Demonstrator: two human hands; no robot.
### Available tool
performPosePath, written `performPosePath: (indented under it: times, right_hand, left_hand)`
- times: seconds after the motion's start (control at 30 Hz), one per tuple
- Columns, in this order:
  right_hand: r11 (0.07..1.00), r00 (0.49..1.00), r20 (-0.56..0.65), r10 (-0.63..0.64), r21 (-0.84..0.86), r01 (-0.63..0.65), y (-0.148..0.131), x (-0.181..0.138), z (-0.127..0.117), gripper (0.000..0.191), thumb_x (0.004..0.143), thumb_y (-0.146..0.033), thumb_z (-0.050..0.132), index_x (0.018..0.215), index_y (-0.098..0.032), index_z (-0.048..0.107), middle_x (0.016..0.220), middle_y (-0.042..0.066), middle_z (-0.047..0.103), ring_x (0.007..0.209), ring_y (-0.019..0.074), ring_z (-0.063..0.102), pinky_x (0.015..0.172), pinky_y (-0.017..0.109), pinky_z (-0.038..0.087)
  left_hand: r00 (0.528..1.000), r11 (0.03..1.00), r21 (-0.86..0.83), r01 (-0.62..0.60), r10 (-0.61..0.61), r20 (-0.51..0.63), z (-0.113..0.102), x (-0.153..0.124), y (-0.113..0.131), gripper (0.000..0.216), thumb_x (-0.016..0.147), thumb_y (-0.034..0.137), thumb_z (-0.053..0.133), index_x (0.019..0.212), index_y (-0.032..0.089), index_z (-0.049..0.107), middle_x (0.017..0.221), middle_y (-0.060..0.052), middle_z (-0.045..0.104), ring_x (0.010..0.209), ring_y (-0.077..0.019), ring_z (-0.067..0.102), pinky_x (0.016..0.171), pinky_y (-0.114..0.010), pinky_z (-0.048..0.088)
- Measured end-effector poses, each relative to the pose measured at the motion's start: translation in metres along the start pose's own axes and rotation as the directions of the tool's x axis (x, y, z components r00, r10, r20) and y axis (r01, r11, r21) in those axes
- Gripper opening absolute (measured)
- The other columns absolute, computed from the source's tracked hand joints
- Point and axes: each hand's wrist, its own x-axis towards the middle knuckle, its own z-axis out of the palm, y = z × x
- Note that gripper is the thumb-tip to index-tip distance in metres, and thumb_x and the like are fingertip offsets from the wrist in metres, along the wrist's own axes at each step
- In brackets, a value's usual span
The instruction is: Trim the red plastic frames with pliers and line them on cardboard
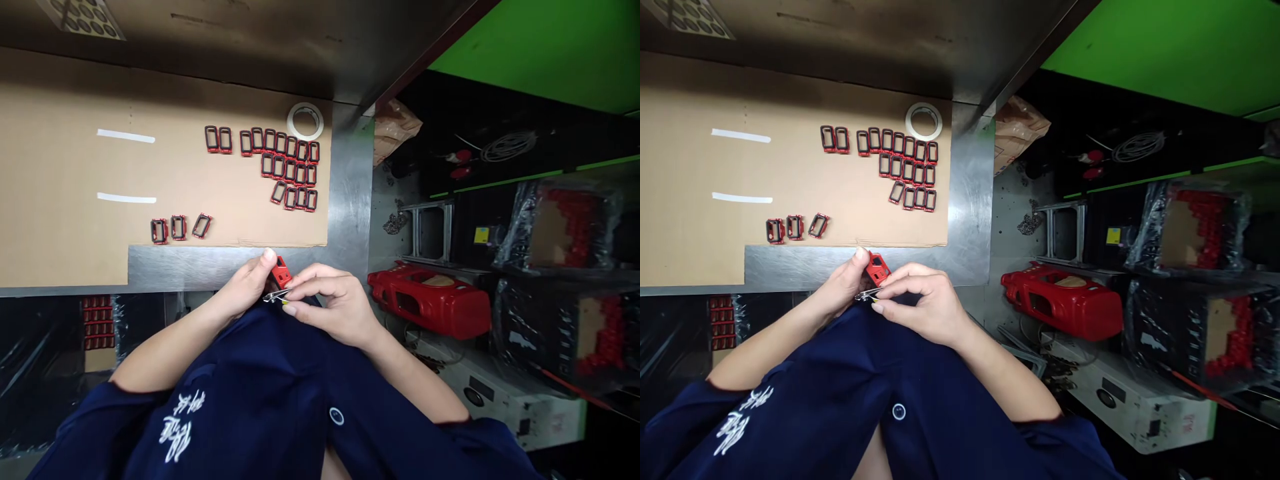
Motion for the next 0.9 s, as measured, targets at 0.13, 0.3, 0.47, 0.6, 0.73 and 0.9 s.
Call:
performPosePath:
  times: [0.13,0.3,0.47,0.6,0.73,0.9]
  right_hand:
    - [0.982,0.991,-0.047,0.125,0.147,-0.117,0.005,0.000,-0.006,0.009,0.080,-0.022,0.086,0.087,-0.023,0.080,0.092,0.003,0.073,0.077,0.0123,0.071,0.068,0.022,0.062]
    - [0.763,0.922,-0.038,0.386,0.575,-0.296,0.013,0.001,-0.007,0.024,0.074,-0.037,0.092,0.077,-0.018,0.077,0.088,0.003,0.070,0.063,0.0122,0.068,0.060,0.025,0.063]
    - [0.822,0.947,-0.037,0.319,0.507,-0.257,0.008,-0.005,-0.012,0.023,0.079,-0.038,0.088,0.084,-0.019,0.077,0.095,0.004,0.072,0.069,0.0153,0.071,0.063,0.029,0.066]
    - [0.987,0.976,-0.212,-0.045,-0.158,0.011,-0.001,-0.019,-0.027,0.008,0.084,-0.019,0.082,0.091,-0.023,0.079,0.096,0.005,0.073,0.087,0.0181,0.073,0.078,0.031,0.065]
    - [0.880,0.967,-0.054,-0.251,-0.428,0.205,-0.007,-0.026,-0.028,0.014,0.085,-0.012,0.081,0.094,-0.022,0.078,0.099,0.005,0.073,0.086,0.0169,0.072,0.075,0.030,0.063]
    - [0.836,0.946,0.040,-0.322,-0.456,0.304,-0.011,-0.024,-0.018,0.013,0.087,-0.011,0.078,0.096,-0.021,0.074,0.098,0.006,0.072,0.084,0.0175,0.070,0.072,0.032,0.061]
  left_hand:
    - [0.989,0.969,0.196,-0.149,0.144,0.042,-0.004,0.002,0.002,0.066,0.092,0.076,0.041,0.078,0.016,0.067,0.072,-0.006,0.067,0.064,-0.0165,0.062,0.058,-0.026,0.050]
    - [0.804,0.689,0.452,-0.567,0.582,0.122,-0.009,-0.004,-0.002,0.088,0.063,0.051,0.092,0.139,0.024,0.056,0.143,-0.017,0.058,0.127,-0.0331,0.060,0.101,-0.046,0.055]
    - [0.738,0.596,0.471,-0.650,0.642,0.208,-0.010,-0.009,-0.006,0.088,0.069,0.023,0.090,0.148,0.032,0.051,0.139,-0.014,0.061,0.129,-0.0327,0.060,0.111,-0.055,0.050]
    - [0.731,0.656,0.324,-0.682,0.627,0.268,-0.016,-0.010,-0.013,0.093,0.072,0.023,0.088,0.153,0.036,0.044,0.151,-0.012,0.048,0.142,-0.0325,0.047,0.117,-0.052,0.044]
    - [0.715,0.645,0.309,-0.699,0.609,0.344,-0.018,-0.010,-0.018,0.096,0.075,0.022,0.086,0.157,0.036,0.037,0.148,-0.012,0.048,0.137,-0.0292,0.051,0.117,-0.048,0.046]
    - [0.709,0.651,0.291,-0.701,0.594,0.380,-0.016,-0.008,-0.020,0.096,0.077,0.023,0.084,0.158,0.036,0.035,0.152,-0.012,0.049,0.141,-0.0306,0.048,0.119,-0.050,0.042]
